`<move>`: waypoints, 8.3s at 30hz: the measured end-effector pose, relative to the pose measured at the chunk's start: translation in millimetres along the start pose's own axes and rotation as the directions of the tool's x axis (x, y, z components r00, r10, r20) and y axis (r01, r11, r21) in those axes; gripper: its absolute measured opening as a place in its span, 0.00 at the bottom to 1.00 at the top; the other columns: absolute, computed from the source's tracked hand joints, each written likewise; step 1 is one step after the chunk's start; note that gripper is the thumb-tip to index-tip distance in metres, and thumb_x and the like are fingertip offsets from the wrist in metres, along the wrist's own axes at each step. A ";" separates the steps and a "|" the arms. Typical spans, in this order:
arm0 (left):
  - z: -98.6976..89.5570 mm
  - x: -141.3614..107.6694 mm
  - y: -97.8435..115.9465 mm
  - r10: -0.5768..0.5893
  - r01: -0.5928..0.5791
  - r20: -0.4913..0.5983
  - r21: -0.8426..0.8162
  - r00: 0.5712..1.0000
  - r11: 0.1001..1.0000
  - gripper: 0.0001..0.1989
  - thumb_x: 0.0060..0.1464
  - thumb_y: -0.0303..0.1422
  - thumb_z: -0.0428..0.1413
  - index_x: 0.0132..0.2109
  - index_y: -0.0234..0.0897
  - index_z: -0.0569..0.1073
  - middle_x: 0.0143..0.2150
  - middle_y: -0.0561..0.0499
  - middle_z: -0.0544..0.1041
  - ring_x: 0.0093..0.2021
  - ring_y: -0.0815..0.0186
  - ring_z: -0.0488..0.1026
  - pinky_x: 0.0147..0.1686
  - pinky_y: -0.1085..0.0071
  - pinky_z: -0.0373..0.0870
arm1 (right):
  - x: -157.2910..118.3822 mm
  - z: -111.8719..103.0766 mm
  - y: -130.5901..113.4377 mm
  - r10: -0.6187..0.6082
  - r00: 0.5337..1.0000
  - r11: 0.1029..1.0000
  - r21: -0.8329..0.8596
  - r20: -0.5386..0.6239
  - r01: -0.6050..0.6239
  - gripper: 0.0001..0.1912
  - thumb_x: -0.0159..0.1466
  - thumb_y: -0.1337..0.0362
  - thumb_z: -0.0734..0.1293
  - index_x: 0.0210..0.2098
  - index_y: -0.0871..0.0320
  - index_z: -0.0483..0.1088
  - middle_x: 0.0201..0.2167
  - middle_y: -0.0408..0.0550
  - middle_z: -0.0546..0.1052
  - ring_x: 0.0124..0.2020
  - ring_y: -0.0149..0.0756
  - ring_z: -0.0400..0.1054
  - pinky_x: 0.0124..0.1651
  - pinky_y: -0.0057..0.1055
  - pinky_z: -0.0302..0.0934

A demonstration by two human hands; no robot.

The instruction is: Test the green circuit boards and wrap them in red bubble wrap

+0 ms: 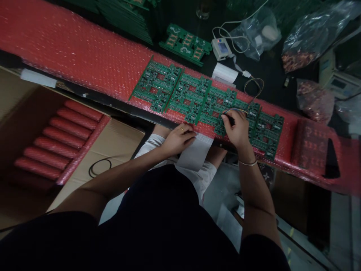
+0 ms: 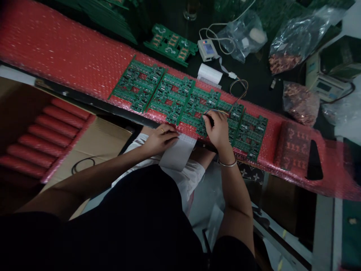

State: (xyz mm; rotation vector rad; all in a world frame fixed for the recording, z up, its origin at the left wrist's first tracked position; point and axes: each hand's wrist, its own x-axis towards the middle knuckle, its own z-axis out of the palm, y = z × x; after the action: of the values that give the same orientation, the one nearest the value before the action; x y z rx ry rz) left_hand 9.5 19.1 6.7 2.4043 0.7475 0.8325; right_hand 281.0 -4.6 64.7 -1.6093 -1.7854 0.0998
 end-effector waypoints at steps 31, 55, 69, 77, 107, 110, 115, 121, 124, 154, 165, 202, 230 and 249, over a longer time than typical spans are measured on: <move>5.5 107.2 43.5 -0.043 0.036 0.192 0.041 0.980 0.999 0.09 0.63 0.29 0.55 0.40 0.36 0.82 0.51 0.42 0.78 0.57 0.49 0.70 0.54 0.51 0.67 | -0.1 4.3 1.9 0.023 0.999 1.000 -0.009 0.027 -0.023 0.15 0.74 0.50 0.60 0.40 0.51 0.71 0.39 0.51 0.80 0.44 0.47 0.73 0.52 0.48 0.66; -2.5 30.2 35.9 0.220 -0.206 -0.027 0.255 0.975 0.945 0.13 0.71 0.36 0.53 0.55 0.36 0.77 0.51 0.42 0.79 0.50 0.56 0.73 0.48 0.59 0.71 | 31.1 13.6 -20.8 -0.030 0.999 0.995 0.092 0.046 0.025 0.09 0.74 0.57 0.63 0.44 0.50 0.75 0.46 0.49 0.83 0.50 0.44 0.76 0.55 0.43 0.70; 5.5 8.8 23.7 0.140 -0.144 0.038 0.160 0.989 0.976 0.09 0.67 0.33 0.57 0.48 0.33 0.79 0.47 0.42 0.77 0.50 0.57 0.74 0.53 0.59 0.77 | 34.6 18.4 -15.4 -0.151 0.985 0.988 -0.018 0.087 0.153 0.11 0.75 0.57 0.61 0.44 0.51 0.74 0.42 0.49 0.83 0.46 0.47 0.74 0.52 0.47 0.68; 13.6 7.6 13.7 0.126 -0.132 0.048 0.128 0.991 0.983 0.08 0.68 0.30 0.55 0.48 0.34 0.79 0.47 0.43 0.77 0.51 0.58 0.74 0.55 0.57 0.77 | 32.9 22.1 -11.3 -0.128 0.989 0.991 0.036 0.070 0.125 0.09 0.74 0.59 0.61 0.46 0.51 0.73 0.44 0.49 0.82 0.46 0.45 0.75 0.53 0.46 0.70; 14.7 -25.0 4.0 0.241 -0.279 0.171 0.248 0.955 0.928 0.19 0.70 0.26 0.52 0.64 0.34 0.73 0.64 0.42 0.77 0.67 0.56 0.70 0.65 0.59 0.69 | 31.3 24.9 -10.8 -0.083 0.996 0.995 0.061 0.020 0.081 0.07 0.72 0.59 0.64 0.43 0.51 0.73 0.39 0.48 0.80 0.43 0.43 0.74 0.49 0.44 0.70; 13.6 -26.0 3.5 0.213 -0.260 0.207 0.238 0.955 0.936 0.19 0.70 0.26 0.52 0.64 0.37 0.73 0.64 0.44 0.77 0.66 0.57 0.71 0.64 0.59 0.71 | 32.3 25.0 -10.9 -0.068 0.997 0.996 0.052 0.029 0.066 0.07 0.72 0.59 0.63 0.43 0.51 0.73 0.39 0.48 0.80 0.43 0.43 0.74 0.50 0.45 0.70; 17.6 -26.0 3.2 0.205 -0.226 0.127 0.182 0.970 0.957 0.17 0.71 0.28 0.52 0.62 0.36 0.74 0.62 0.42 0.79 0.63 0.58 0.74 0.61 0.58 0.74 | 33.6 25.6 -10.5 -0.071 0.997 0.996 0.055 0.036 0.069 0.07 0.72 0.58 0.63 0.43 0.51 0.73 0.39 0.48 0.80 0.43 0.43 0.74 0.50 0.44 0.70; 25.9 -13.5 -2.8 0.129 -0.128 -0.017 0.063 0.992 0.990 0.12 0.69 0.31 0.57 0.55 0.37 0.79 0.52 0.44 0.83 0.54 0.60 0.77 0.54 0.60 0.76 | 31.6 28.7 -10.3 -0.062 0.998 0.997 0.055 0.015 0.061 0.08 0.73 0.57 0.62 0.44 0.51 0.72 0.40 0.49 0.80 0.44 0.43 0.74 0.50 0.44 0.70; 24.6 -6.7 -3.2 0.134 -0.136 -0.091 -0.008 0.987 0.991 0.10 0.69 0.31 0.57 0.52 0.36 0.79 0.49 0.44 0.83 0.51 0.61 0.78 0.51 0.62 0.77 | 29.9 26.8 -12.4 -0.077 0.997 0.994 0.081 -0.028 0.079 0.08 0.73 0.57 0.62 0.45 0.51 0.72 0.41 0.49 0.80 0.46 0.43 0.75 0.51 0.44 0.70; 26.7 -8.2 -7.1 0.126 -0.125 -0.052 0.018 0.991 0.992 0.09 0.69 0.33 0.55 0.47 0.38 0.81 0.47 0.44 0.83 0.49 0.61 0.77 0.50 0.59 0.75 | 18.8 12.9 -14.4 -0.007 0.994 0.995 0.098 -0.107 0.018 0.09 0.72 0.56 0.64 0.46 0.51 0.73 0.42 0.50 0.81 0.47 0.44 0.76 0.52 0.46 0.71; 22.1 -7.6 -1.6 0.153 -0.151 -0.095 0.034 0.984 0.988 0.08 0.69 0.31 0.55 0.43 0.37 0.80 0.46 0.44 0.82 0.48 0.61 0.75 0.50 0.61 0.74 | 23.5 18.7 -20.3 -0.067 0.994 0.995 0.066 -0.081 0.073 0.09 0.73 0.56 0.63 0.44 0.50 0.73 0.41 0.48 0.82 0.46 0.43 0.77 0.51 0.44 0.72; -21.7 233.0 -60.8 0.281 -0.296 0.493 -0.050 0.823 0.954 0.09 0.47 0.21 0.58 0.31 0.35 0.82 0.33 0.48 0.79 0.39 0.61 0.74 0.42 0.66 0.67 | 24.1 31.3 -19.2 0.013 0.998 0.998 0.069 -0.060 -0.009 0.09 0.72 0.55 0.65 0.43 0.52 0.73 0.40 0.51 0.81 0.44 0.45 0.75 0.49 0.44 0.70; -60.5 140.9 -41.2 0.255 -0.275 0.188 0.086 0.948 0.958 0.21 0.66 0.26 0.49 0.62 0.35 0.75 0.62 0.38 0.74 0.62 0.53 0.70 0.62 0.54 0.66 | 36.3 18.1 -15.8 0.151 0.988 0.944 0.295 0.013 -0.149 0.14 0.71 0.49 0.66 0.43 0.53 0.74 0.43 0.51 0.83 0.43 0.42 0.79 0.48 0.43 0.74; -28.1 8.2 2.7 0.324 -0.329 0.111 0.039 0.940 0.943 0.10 0.69 0.31 0.54 0.45 0.34 0.81 0.48 0.41 0.82 0.50 0.56 0.78 0.52 0.59 0.77 | 145.8 82.1 12.4 -0.046 0.997 0.998 -0.030 0.063 0.048 0.15 0.72 0.50 0.63 0.39 0.53 0.74 0.34 0.49 0.81 0.36 0.42 0.75 0.45 0.41 0.69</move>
State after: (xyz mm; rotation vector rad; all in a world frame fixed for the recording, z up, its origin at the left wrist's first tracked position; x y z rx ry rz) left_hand -2.9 29.6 31.2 2.6435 0.3383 0.8115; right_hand 252.1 160.6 63.5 -1.6010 -1.8803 0.1008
